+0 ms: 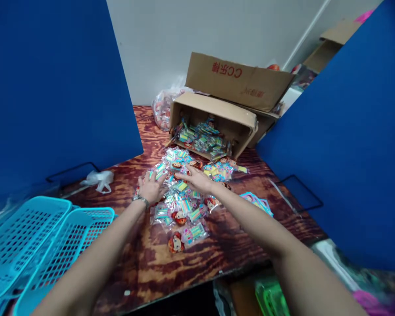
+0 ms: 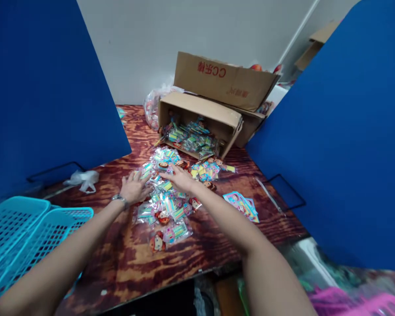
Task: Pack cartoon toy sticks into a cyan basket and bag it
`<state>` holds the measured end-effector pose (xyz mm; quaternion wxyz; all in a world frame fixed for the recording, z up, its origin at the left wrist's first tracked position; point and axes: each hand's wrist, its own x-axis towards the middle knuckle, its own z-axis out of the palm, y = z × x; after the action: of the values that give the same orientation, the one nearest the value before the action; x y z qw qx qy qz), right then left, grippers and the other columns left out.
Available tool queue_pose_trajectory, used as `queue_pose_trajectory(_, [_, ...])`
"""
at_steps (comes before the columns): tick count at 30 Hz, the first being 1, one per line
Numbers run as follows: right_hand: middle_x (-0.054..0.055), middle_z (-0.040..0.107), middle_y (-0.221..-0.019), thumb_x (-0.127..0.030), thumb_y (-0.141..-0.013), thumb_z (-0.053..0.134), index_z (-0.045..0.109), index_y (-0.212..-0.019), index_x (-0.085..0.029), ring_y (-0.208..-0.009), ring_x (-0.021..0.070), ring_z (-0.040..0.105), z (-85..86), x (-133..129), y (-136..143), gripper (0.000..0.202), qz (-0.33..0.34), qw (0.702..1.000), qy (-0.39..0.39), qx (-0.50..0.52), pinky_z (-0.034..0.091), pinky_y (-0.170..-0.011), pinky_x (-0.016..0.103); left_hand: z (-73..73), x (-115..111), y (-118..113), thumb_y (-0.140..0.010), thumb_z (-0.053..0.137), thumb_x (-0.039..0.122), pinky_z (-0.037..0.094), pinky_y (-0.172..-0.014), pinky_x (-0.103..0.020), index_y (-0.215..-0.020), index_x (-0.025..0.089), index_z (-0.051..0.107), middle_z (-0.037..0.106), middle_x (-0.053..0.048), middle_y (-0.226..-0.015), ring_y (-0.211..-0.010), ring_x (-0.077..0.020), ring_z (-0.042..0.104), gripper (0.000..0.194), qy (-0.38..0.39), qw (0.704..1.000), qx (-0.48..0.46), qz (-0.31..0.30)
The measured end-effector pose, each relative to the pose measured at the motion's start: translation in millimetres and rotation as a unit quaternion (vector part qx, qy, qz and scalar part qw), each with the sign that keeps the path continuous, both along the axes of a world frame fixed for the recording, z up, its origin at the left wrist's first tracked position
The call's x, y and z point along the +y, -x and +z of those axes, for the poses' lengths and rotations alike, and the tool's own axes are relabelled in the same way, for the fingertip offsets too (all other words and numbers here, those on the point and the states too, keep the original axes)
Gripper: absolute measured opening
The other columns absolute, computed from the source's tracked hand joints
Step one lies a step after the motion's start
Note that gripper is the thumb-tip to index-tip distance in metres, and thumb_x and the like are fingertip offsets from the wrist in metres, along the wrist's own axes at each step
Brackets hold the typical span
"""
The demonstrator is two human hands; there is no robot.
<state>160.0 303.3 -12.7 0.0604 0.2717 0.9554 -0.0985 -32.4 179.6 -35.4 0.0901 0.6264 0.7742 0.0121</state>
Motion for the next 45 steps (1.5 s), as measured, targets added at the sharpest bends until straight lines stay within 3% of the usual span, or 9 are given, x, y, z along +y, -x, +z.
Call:
queue_pose_trajectory(5, [0.007, 0.056, -0.124, -0.028, -0.085, 0.052, 0.053, -0.127, -0.029, -0.107, 0.0227, 0.057, -0.5, -43.9, -30.0, 0.042, 0.051, 0.997, 0.016, -0.053, 0.045, -0.087, 0.032, -6.2, -80.9, -52.4, -0.092, 0.036, 0.046, 0.026, -0.107, -0.049, -0.138, 0.030, 0.038, 0.039, -0.008, -0.144, -0.133, -0.0305, 0.030, 0.049, -0.023, 0.996, -0.022, -0.089])
queue_pose_trajectory(11, [0.007, 0.053, -0.130, -0.024, -0.072, 0.068, 0.046, -0.131, -0.028, -0.111, 0.0234, 0.054, -23.2, -82.2, -55.0, 0.063, 0.057, 0.995, 0.020, -0.077, 0.045, -0.087, 0.030, -49.6, -139.6, -71.7, -0.089, 0.045, 0.044, 0.016, -0.106, -0.061, -0.138, 0.037, 0.036, 0.028, -0.006, -0.151, -0.137, -0.0376, 0.022, 0.051, -0.042, 0.986, -0.023, -0.163])
queue_pose_trajectory(19, [0.009, 0.063, -0.101, -0.027, -0.082, 0.059, 0.062, -0.089, -0.019, -0.097, 0.0221, 0.057, -24.2, -88.1, -67.3, 0.011, -0.052, 0.995, 0.087, 0.010, 0.040, -0.085, 0.032, -46.6, -163.5, -57.4, -0.091, 0.041, 0.037, 0.018, -0.106, -0.062, -0.133, 0.030, 0.047, 0.028, -0.008, -0.151, -0.138, -0.0381, 0.017, 0.043, -0.067, 0.991, -0.005, -0.115])
queue_pose_trajectory(25, [0.001, 0.063, -0.079, -0.047, -0.082, 0.056, 0.059, -0.085, -0.016, -0.074, 0.0149, 0.057, -15.9, -83.3, -67.4, 0.031, -0.162, 0.951, 0.213, 0.156, 0.044, -0.067, 0.025, -45.6, -159.5, -90.3, -0.092, 0.041, 0.033, 0.022, -0.108, -0.053, -0.131, 0.027, 0.048, 0.041, -0.008, -0.142, -0.132, -0.0296, 0.032, 0.040, -0.063, 0.970, -0.084, -0.221])
queue_pose_trajectory(33, [0.006, 0.066, -0.073, -0.058, -0.084, 0.046, 0.058, -0.098, -0.015, -0.066, 0.0174, 0.062, -53.2, -143.1, -76.9, 0.047, -0.324, 0.863, 0.304, 0.240, 0.049, -0.060, 0.029, -43.5, -172.4, -147.2, -0.088, 0.047, 0.036, 0.044, -0.091, -0.043, -0.127, 0.022, 0.048, 0.053, -0.011, -0.121, -0.107, -0.0258, 0.050, 0.042, -0.039, 0.964, -0.154, -0.212])
queue_pose_trajectory(37, [0.005, 0.066, -0.080, -0.044, -0.075, 0.062, 0.061, -0.091, -0.017, -0.076, 0.0189, 0.061, -60.5, -162.7, -68.5, 0.031, -0.358, 0.874, 0.264, 0.196, 0.046, -0.069, 0.030, -45.4, -178.7, -161.1, -0.082, 0.057, 0.042, 0.037, -0.102, -0.041, -0.125, 0.023, 0.051, 0.049, -0.009, -0.132, -0.120, -0.0273, 0.043, 0.048, -0.024, 0.925, -0.235, -0.298])
queue_pose_trajectory(40, [0.007, 0.065, -0.093, -0.034, -0.067, 0.069, 0.060, -0.103, -0.018, -0.091, 0.0234, 0.058, -60.2, -170.3, -55.6, 0.040, -0.375, 0.888, 0.210, 0.161, 0.041, -0.077, 0.033, -41.1, -185.2, -151.0, -0.083, 0.055, 0.040, 0.045, -0.093, -0.036, -0.114, 0.023, 0.058, 0.060, -0.007, -0.118, -0.108, -0.0237, 0.054, 0.036, -0.005, 0.890, -0.282, -0.358])
queue_pose_trajectory(43, [0.006, 0.063, -0.094, -0.033, -0.070, 0.067, 0.051, -0.119, -0.020, -0.093, 0.0236, 0.057, -59.3, -177.2, -49.0, 0.053, -0.374, 0.908, 0.160, 0.099, 0.039, -0.074, 0.031, -32.6, -189.9, -126.4, -0.090, 0.044, 0.031, 0.051, -0.074, -0.028, -0.108, 0.024, 0.061, 0.067, -0.002, -0.091, -0.082, -0.0162, 0.062, 0.025, -0.038, 0.900, -0.300, -0.313])
queue_pose_trajectory(45, [0.003, 0.063, -0.083, -0.036, -0.074, 0.064, 0.057, -0.107, -0.020, -0.081, 0.0201, 0.059, -54.8, -179.3, -51.5, 0.037, -0.343, 0.925, 0.154, 0.061, 0.038, -0.067, 0.027, -31.3, -189.9, -104.2, -0.093, 0.037, 0.027, 0.051, -0.075, -0.029, -0.107, 0.022, 0.061, 0.066, -0.003, -0.090, -0.081, -0.0160, 0.061, 0.028, -0.113, 0.926, -0.274, -0.235])
